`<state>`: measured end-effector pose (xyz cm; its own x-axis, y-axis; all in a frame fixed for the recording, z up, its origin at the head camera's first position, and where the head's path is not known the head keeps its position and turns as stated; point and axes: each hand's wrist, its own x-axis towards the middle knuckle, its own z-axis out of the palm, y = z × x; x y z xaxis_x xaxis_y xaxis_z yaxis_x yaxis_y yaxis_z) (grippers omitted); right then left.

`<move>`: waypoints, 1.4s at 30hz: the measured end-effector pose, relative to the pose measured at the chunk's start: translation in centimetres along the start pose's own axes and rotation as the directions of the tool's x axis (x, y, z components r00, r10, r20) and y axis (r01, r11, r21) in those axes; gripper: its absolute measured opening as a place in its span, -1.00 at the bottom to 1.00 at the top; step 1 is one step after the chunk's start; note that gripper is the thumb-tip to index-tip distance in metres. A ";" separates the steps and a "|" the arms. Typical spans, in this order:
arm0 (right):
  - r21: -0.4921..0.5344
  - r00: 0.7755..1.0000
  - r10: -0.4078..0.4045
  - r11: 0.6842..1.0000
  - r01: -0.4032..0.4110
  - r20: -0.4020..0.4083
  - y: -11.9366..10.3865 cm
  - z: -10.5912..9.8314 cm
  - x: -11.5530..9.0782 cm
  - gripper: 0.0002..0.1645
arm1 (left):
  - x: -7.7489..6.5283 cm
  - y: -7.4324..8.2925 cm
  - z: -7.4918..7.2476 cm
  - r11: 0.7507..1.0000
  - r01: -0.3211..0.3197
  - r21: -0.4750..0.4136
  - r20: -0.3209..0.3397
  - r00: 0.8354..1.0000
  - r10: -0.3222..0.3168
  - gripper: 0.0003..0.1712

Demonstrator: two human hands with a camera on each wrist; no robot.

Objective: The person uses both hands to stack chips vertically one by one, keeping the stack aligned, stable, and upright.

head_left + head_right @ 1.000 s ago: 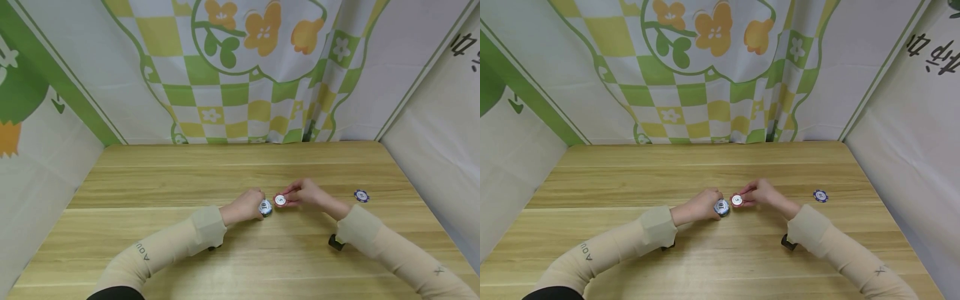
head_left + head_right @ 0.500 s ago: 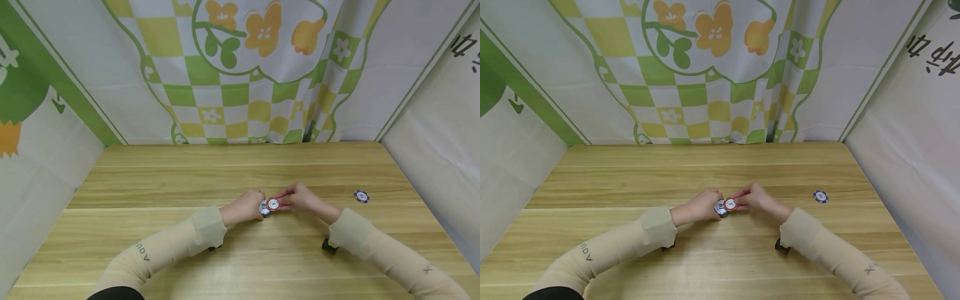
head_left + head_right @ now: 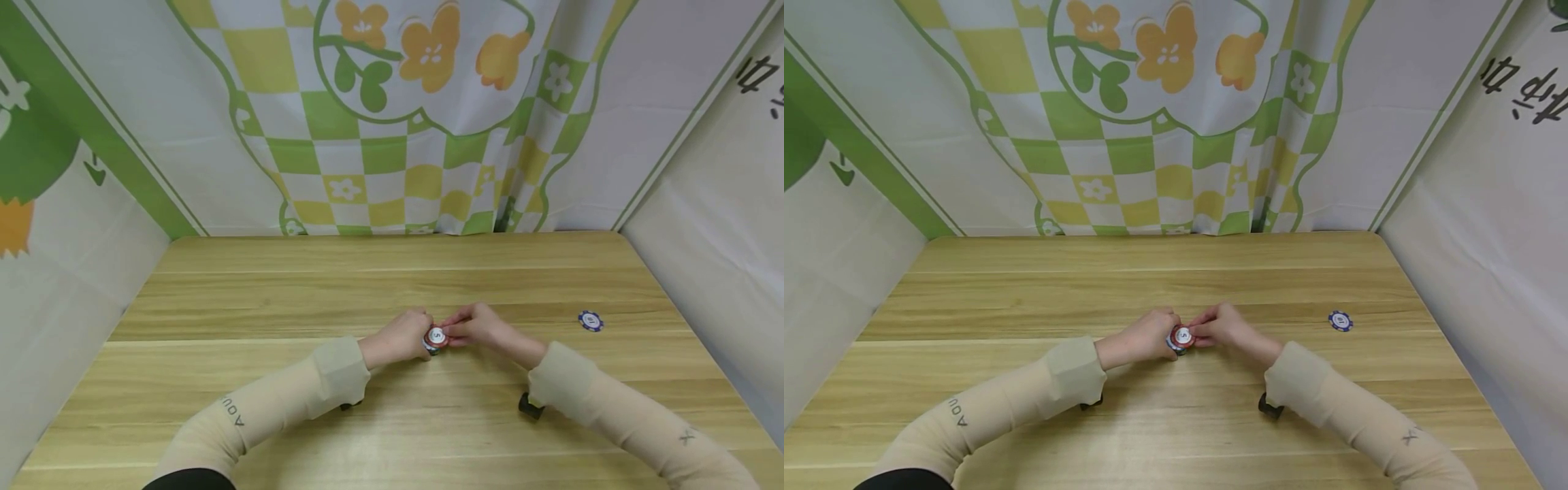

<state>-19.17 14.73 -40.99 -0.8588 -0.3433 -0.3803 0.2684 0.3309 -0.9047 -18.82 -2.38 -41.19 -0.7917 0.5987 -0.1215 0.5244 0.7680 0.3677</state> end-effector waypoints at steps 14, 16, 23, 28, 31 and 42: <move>-0.028 0.999 0.045 0.999 -0.045 -0.016 0.2 0.6 0.4 -0.77 | 0.1 0.0 0.0 1.000 0.014 -0.020 0.006 1.000 -0.014 -0.63; -0.029 0.999 0.044 0.999 -0.044 -0.019 0.2 0.6 0.4 -0.78 | 0.0 0.0 0.0 1.000 0.016 -0.025 0.009 1.000 -0.016 -0.62; -0.027 0.999 0.037 0.999 -0.038 -0.029 0.3 0.6 0.5 -0.77 | 0.1 0.1 -0.1 1.000 0.017 -0.021 0.020 1.000 -0.017 -0.62; -0.016 0.999 0.035 0.999 -0.036 -0.042 0.2 0.7 0.5 -0.78 | 0.1 0.1 -0.1 0.999 0.023 -0.023 0.025 0.999 -0.022 -0.62; -0.012 0.998 0.036 0.999 -0.037 -0.046 0.2 0.8 0.5 -0.78 | 0.1 0.0 -0.1 0.999 0.027 -0.031 0.027 0.999 -0.026 -0.62; -0.047 0.998 -0.005 0.999 0.002 -0.063 0.6 0.1 0.1 -0.75 | 0.1 -0.1 -0.1 0.999 0.008 -0.034 0.027 1.000 -0.007 -0.62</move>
<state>-19.03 14.83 -41.54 -0.8859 -0.2886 -0.3631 0.2460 0.3713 -0.8953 -18.99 -2.44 -41.16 -0.7865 0.5992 -0.1494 0.5068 0.7645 0.3983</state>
